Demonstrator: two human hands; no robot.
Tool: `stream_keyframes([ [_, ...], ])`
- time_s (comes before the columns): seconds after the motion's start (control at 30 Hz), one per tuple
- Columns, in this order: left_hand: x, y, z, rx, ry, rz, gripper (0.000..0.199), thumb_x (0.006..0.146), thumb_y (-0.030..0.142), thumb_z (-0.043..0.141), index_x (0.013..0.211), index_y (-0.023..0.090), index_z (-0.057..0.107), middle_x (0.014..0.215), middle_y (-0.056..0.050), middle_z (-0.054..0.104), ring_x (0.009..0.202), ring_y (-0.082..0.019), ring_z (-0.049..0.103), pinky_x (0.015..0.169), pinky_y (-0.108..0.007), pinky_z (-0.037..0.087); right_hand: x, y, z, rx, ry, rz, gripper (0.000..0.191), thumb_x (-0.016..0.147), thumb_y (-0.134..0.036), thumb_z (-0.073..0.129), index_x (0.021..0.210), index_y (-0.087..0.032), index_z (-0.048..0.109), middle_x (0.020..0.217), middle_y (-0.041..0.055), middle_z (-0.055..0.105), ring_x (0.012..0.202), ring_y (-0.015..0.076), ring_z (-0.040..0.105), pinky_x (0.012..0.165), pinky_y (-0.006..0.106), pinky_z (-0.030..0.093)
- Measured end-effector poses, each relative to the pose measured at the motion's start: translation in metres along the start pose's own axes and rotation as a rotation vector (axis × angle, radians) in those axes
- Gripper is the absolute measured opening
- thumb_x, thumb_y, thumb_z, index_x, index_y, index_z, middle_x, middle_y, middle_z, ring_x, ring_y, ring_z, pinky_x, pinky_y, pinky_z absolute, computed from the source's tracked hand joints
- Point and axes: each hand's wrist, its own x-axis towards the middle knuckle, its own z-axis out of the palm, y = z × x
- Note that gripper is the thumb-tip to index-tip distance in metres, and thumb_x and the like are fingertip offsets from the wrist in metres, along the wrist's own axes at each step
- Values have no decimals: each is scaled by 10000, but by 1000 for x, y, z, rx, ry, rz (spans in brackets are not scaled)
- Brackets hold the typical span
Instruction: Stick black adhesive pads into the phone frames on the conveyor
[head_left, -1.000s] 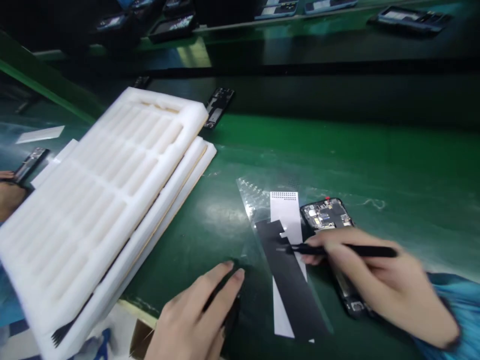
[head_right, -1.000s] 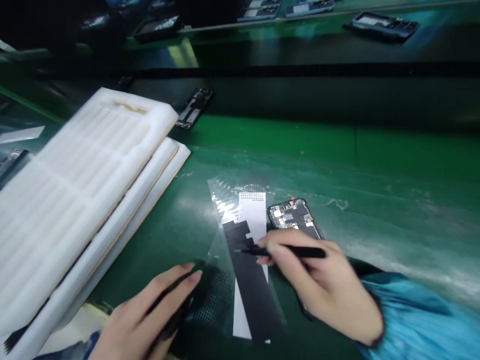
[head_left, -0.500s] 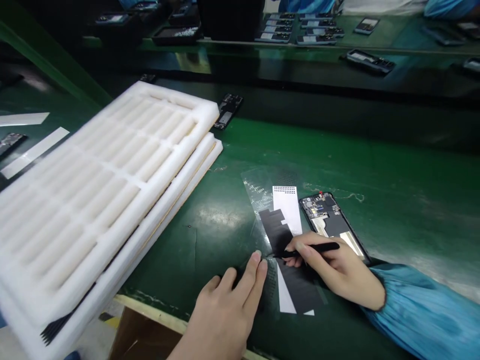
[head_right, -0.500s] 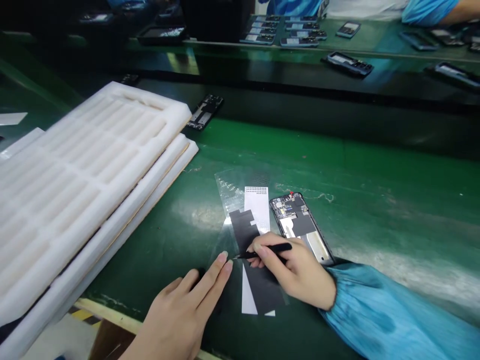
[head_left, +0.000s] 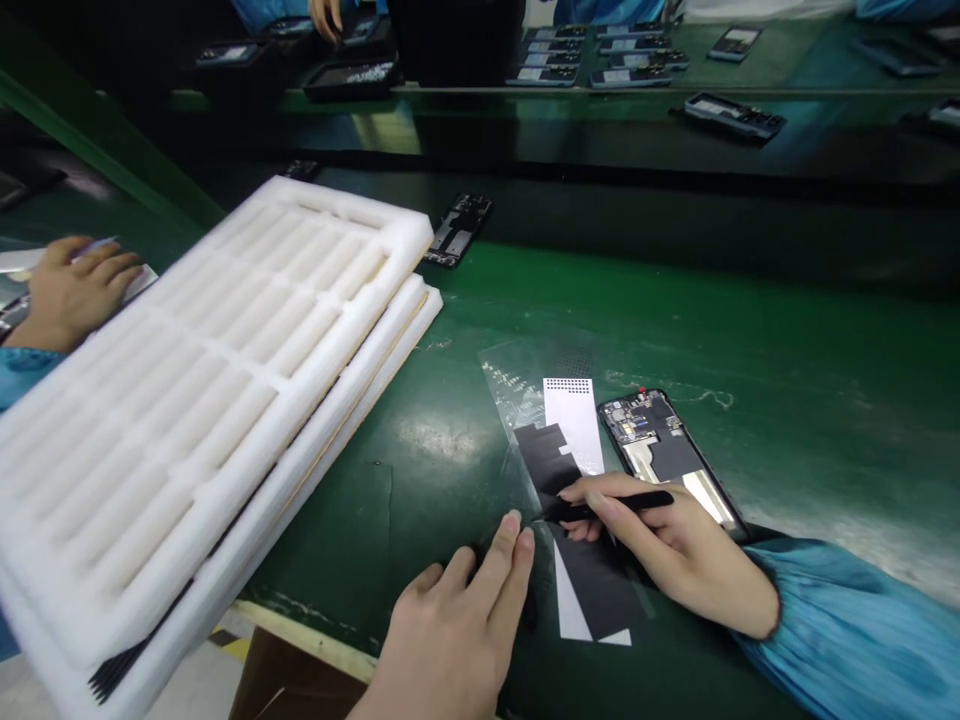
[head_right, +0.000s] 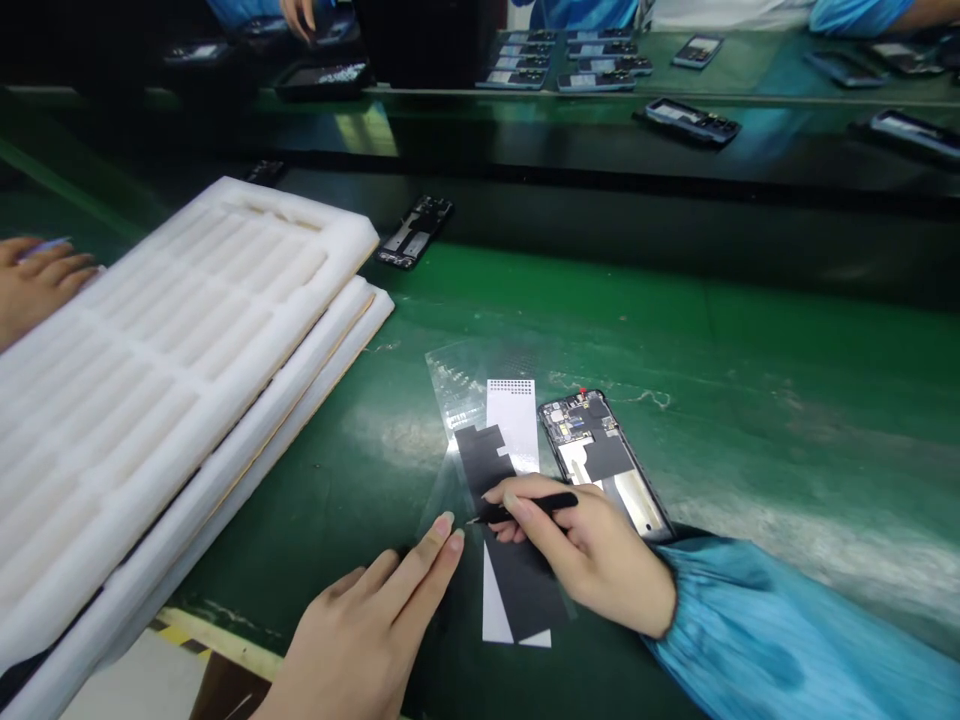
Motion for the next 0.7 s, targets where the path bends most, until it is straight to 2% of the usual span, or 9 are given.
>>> stream_keyframes([
  [0.1,3,6,-5,-709,115,-357,437,982,198,461,1411,279,458,1316,-108,658,826,-194,672,645,-267,536,-3,-11,-4,56,76,2,414,1015,-387,535,767,-210,816,992,73,804,799,183,782,765,242,651],
  [0.17,10,14,-12,-1283,84,-520,351,1012,364,479,1358,303,465,1155,-83,680,654,-117,594,546,-213,468,-11,-21,-6,77,143,-12,372,999,-412,564,794,-253,831,939,51,803,859,194,781,801,239,645],
  [0.23,20,21,-18,-1729,31,-468,329,1010,415,484,1313,287,491,989,-54,663,576,-81,514,512,-195,424,-21,-30,-6,114,210,-9,262,979,-416,597,915,-309,828,903,22,800,853,190,783,776,218,647],
  [0.3,30,26,-21,-1974,1,-365,281,999,378,524,1258,270,540,901,-34,637,607,-83,519,548,-198,435,-29,-36,-4,168,245,18,215,975,-406,603,965,-345,809,887,3,798,784,182,786,697,199,654],
  [0.37,37,29,-23,-2062,-15,-325,252,988,332,563,1231,267,573,946,-42,643,665,-87,544,582,-201,444,-34,-38,-2,204,252,31,208,980,-397,595,959,-357,798,894,-6,797,753,178,786,658,191,652],
  [0.43,41,31,-25,-2079,-40,-303,247,997,319,556,1238,274,583,1017,-50,654,691,-83,565,625,-219,461,-34,-38,-2,198,251,14,197,976,-408,602,963,-369,795,886,-16,796,769,172,785,688,187,650],
  [0.5,43,33,-27,-2037,-27,-266,247,1010,324,535,1248,278,583,1026,-42,663,678,-71,572,745,-278,490,-33,-37,-3,176,256,-5,192,974,-416,608,970,-377,795,875,-22,795,789,164,784,715,178,644],
  [0.6,45,35,-29,-1958,41,-252,260,1000,347,557,1237,244,594,966,-34,662,740,-99,597,917,-366,457,-32,-38,-3,195,262,7,196,978,-413,605,978,-373,797,874,-22,794,768,154,782,688,167,640],
  [0.7,45,36,-30,-1940,32,-302,295,990,370,577,1245,225,592,936,-37,648,839,-135,609,875,-342,454,-32,-41,0,234,278,30,194,982,-407,604,959,-378,795,864,-37,789,740,138,777,669,155,632],
])
